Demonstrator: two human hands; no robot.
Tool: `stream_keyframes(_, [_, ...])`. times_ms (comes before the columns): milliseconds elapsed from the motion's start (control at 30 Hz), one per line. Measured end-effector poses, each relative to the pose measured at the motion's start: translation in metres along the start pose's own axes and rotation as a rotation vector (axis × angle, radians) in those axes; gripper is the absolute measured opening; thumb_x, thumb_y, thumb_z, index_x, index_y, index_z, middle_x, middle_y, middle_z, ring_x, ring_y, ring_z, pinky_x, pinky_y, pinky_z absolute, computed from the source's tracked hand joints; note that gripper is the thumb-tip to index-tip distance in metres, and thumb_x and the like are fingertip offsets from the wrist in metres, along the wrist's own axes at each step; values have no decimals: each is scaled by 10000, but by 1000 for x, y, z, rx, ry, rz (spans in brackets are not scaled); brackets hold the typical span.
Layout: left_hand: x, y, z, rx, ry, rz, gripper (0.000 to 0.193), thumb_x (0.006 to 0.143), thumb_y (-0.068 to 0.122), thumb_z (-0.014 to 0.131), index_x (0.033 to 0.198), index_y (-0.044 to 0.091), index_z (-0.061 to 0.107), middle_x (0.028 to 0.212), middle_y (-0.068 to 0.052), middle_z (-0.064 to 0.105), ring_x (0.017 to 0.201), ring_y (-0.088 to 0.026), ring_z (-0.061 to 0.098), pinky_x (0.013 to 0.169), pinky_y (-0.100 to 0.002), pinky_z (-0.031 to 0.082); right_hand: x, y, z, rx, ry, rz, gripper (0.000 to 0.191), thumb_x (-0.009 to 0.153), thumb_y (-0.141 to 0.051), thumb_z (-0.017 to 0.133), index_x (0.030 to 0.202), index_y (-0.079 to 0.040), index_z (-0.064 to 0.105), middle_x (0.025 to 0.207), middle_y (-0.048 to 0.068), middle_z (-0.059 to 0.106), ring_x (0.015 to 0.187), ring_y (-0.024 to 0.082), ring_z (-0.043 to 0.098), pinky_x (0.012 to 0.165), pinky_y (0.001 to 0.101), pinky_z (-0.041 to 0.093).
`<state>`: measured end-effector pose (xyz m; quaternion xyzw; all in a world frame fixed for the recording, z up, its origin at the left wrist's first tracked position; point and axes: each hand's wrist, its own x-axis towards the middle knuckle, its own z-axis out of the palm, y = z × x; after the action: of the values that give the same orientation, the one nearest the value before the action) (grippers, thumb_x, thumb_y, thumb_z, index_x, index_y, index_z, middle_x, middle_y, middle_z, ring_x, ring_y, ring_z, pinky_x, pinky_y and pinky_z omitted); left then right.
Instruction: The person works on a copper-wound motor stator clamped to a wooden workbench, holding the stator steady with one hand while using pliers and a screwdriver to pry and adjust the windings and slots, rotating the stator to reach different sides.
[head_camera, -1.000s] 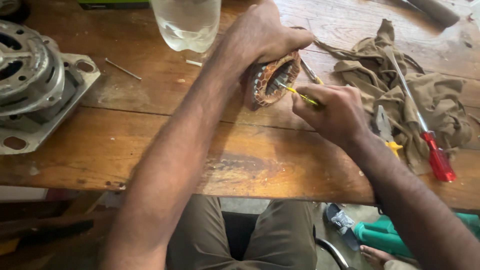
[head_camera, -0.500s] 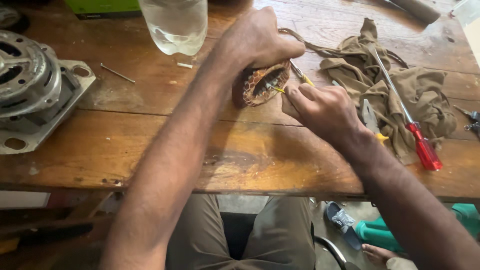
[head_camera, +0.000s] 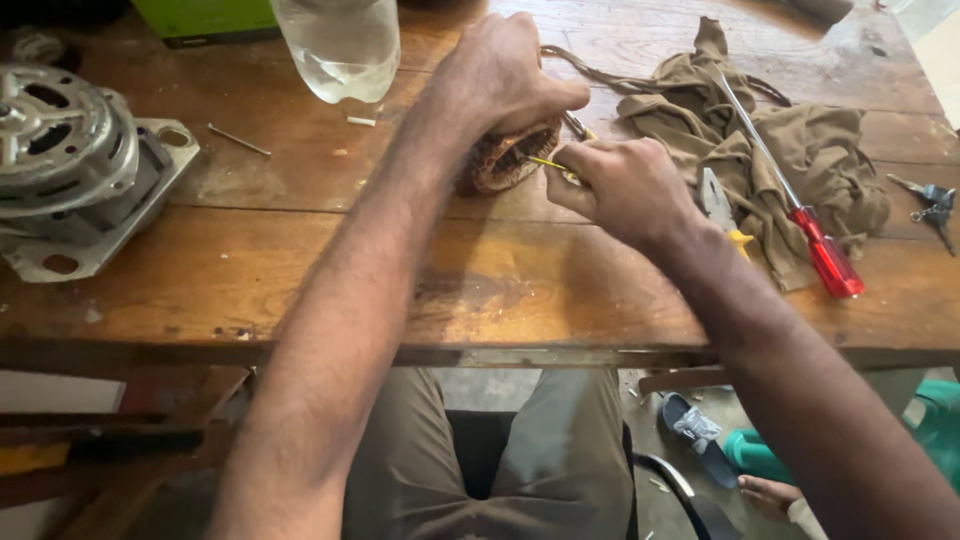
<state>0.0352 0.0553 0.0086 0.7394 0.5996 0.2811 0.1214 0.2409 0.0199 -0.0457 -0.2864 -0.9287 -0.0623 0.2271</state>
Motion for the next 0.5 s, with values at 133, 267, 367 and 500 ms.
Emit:
stream_keyframes(133, [-7, -1, 2, 67, 94, 77, 507, 702, 507, 779, 767, 4, 763, 679, -173, 703, 608, -252, 708, 572, -416, 597, -10, -33, -19, 57, -155, 340, 274, 1010, -302, 672, 948, -53, 767, 714, 148, 711, 568, 272, 684, 618, 436, 539])
stream_keyframes(267, [-24, 7, 0, 268, 74, 151, 509, 838, 562, 744, 877, 55, 759, 721, -100, 696, 634, -249, 686, 544, -410, 549, -41, -54, -50, 50, 102, 393, 252, 984, -292, 716, 998, -60, 811, 757, 150, 733, 618, 252, 685, 627, 410, 530])
stream_keyframes(367, [-52, 12, 7, 559, 209, 238, 764, 665, 627, 828, 1143, 49, 686, 947, -142, 702, 866, -291, 685, 656, -444, 581, -67, -59, -67, 129, 248, 528, 240, 1001, -253, 734, 1071, -32, 795, 774, 127, 721, 637, 175, 661, 607, 344, 502])
stream_keyframes(500, [-75, 16, 20, 707, 207, 141, 954, 610, 474, 913, 1363, 73, 487, 1285, -211, 591, 1148, -389, 589, 725, -481, 619, -83, -64, -56, 298, 434, 656, 187, 1041, -193, 731, 1099, -23, 782, 753, 76, 691, 661, 117, 592, 610, 285, 455])
